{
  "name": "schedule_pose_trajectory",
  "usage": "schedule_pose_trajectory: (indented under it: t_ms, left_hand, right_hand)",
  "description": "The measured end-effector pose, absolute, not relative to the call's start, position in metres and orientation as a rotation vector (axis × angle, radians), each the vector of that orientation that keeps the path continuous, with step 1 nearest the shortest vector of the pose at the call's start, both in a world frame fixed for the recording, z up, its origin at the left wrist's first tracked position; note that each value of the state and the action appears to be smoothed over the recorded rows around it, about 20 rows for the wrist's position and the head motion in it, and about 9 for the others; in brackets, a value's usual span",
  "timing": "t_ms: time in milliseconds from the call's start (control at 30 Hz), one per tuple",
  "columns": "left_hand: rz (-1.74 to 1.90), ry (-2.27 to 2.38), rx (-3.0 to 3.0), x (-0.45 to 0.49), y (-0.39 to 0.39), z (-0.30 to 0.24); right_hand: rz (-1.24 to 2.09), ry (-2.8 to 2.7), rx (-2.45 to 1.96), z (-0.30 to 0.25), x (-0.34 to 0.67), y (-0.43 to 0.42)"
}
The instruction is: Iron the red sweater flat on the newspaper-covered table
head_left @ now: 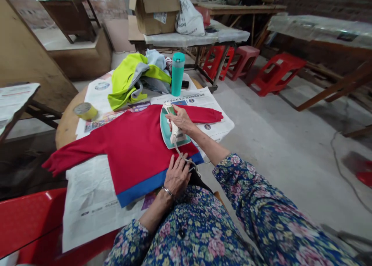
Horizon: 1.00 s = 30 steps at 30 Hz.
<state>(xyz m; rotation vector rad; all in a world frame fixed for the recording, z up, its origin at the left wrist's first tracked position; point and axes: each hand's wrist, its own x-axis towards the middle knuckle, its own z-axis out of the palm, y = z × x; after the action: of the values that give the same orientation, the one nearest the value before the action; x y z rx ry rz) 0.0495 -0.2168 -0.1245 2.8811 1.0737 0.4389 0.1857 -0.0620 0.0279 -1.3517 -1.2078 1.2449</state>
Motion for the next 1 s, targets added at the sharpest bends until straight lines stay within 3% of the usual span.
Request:
schedule_pose_trajectory:
  t_ms: [300, 633, 867, 1000]
  left_hand:
    - [0.466, 1.040, 2.936, 0.021, -0.230, -0.130]
    - [0.882, 0.802, 2.678, -0.001, -0.260, -0.112]
    - [1.615, 1.397, 2.302, -0.053, -0.243, -0.028]
    - [1.604, 1.735, 1.828, -0.064, -0.184, 0.012]
  right_hand:
    - [1.308, -1.332, -1.166, 0.035, 0.174, -0.076]
    - [1.354, -1.297, -1.132, 0.006, 0.106, -0.062]
    - [1.379, -1.175, -1.185, 0.011, 0.062, -0.057]
    - [1.191, -1.449, -1.232, 0.009, 0.085, -0.050]
